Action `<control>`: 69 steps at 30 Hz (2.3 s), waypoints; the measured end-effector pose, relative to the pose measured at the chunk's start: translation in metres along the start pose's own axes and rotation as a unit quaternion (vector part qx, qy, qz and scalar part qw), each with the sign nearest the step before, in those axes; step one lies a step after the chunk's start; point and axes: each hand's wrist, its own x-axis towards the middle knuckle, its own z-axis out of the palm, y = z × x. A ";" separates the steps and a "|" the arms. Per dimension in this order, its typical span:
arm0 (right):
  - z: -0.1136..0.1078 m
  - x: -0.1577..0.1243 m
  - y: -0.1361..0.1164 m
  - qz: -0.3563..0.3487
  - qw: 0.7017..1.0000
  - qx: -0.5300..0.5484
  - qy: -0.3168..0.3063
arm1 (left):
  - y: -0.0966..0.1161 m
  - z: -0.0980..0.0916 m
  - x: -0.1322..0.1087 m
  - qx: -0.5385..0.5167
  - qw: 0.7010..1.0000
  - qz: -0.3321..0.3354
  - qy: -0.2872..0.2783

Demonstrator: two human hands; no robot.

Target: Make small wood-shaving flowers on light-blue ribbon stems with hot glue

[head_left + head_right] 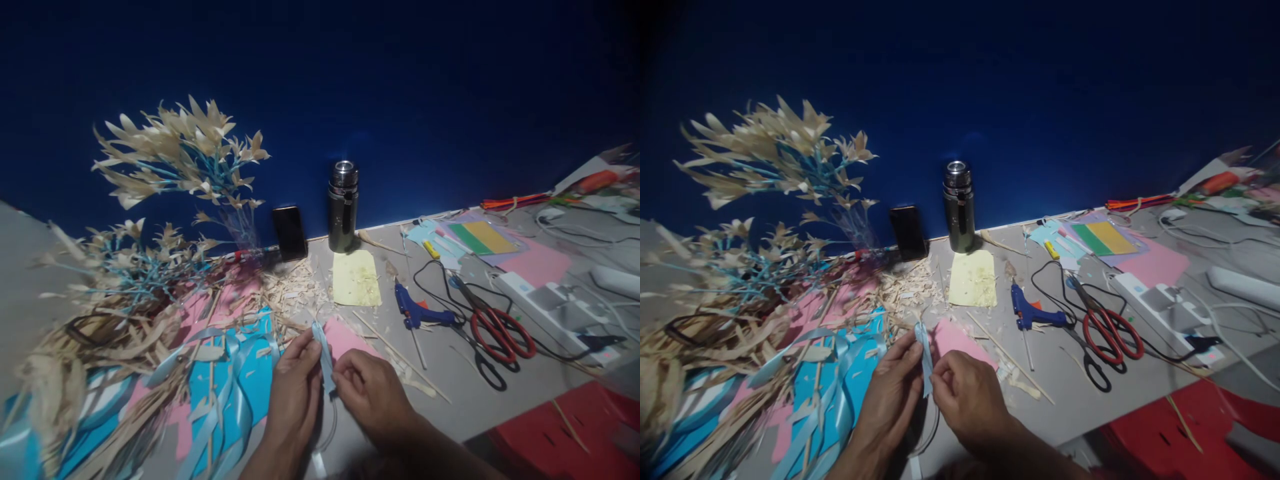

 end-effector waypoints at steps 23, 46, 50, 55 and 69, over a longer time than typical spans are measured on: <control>-0.026 0.046 -0.017 -0.029 0.998 0.019 0.049 | 0.003 0.004 -0.011 0.044 0.997 -0.024 -0.052; -0.036 0.051 -0.019 -0.050 0.994 -0.092 0.028 | 0.000 0.003 -0.013 0.053 0.995 -0.033 -0.081; -0.035 0.053 -0.017 -0.043 0.995 -0.092 0.023 | 0.001 0.004 -0.013 0.062 0.994 -0.032 -0.087; -0.038 0.054 -0.014 -0.003 0.999 -0.030 0.021 | 0.003 0.003 -0.013 0.067 0.993 -0.042 -0.084; -0.038 0.053 -0.012 0.025 0.997 0.078 0.005 | 0.000 0.000 -0.013 0.065 0.993 -0.048 -0.091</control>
